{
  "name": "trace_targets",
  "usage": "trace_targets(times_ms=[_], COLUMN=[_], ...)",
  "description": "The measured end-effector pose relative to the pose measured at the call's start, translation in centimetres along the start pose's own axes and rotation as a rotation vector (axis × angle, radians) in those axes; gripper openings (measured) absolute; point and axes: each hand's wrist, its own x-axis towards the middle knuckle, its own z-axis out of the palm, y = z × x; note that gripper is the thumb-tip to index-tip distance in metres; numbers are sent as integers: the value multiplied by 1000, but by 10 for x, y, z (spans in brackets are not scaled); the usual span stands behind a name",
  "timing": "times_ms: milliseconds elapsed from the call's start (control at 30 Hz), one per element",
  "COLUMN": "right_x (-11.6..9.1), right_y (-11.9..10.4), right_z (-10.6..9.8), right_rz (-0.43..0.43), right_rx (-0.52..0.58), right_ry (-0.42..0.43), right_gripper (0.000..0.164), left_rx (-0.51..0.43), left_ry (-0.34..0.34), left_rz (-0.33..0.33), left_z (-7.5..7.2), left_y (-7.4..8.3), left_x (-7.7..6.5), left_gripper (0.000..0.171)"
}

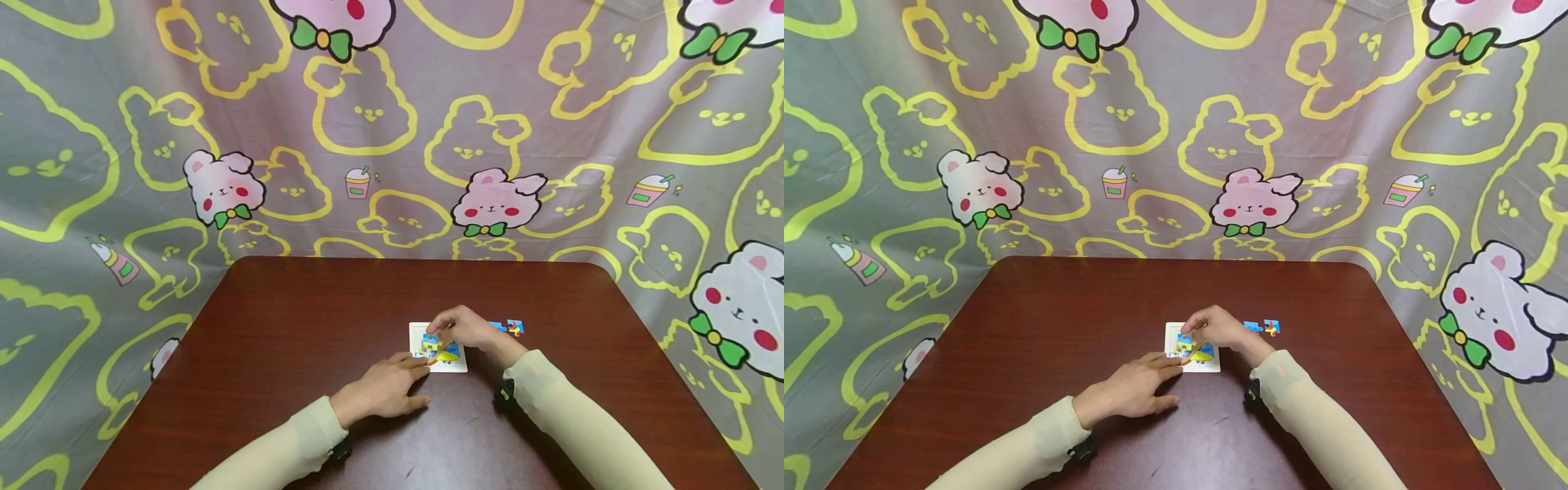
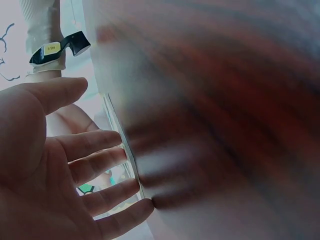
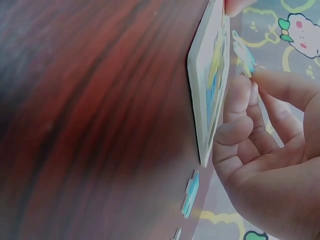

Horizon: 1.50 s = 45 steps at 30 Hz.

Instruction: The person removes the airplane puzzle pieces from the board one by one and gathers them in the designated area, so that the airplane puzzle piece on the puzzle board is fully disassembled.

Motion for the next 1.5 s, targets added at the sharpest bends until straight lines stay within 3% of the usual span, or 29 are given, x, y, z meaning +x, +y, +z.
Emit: trace_targets(times_ms=[367, 900, 1133, 1500], right_x=[-12, -32, -38, -46], right_y=[3, 26, 36, 44], right_z=[-16, -41, -51, -58], right_rz=[74, 82, 156, 135], right_rx=[-7, -1, -13, -28], right_ry=[27, 53, 72, 47], right_gripper=[19, 15, 16, 16], left_rx=[-9, -13, -15, -15], left_ry=[-8, -3, -7, -3], left_rz=[-8, -7, -11, -10], left_z=[-1, -1, -2, -1], left_y=[0, 1, 0, -1], left_x=[0, -1, -1, -1], left_gripper=[59, 59, 58, 58])
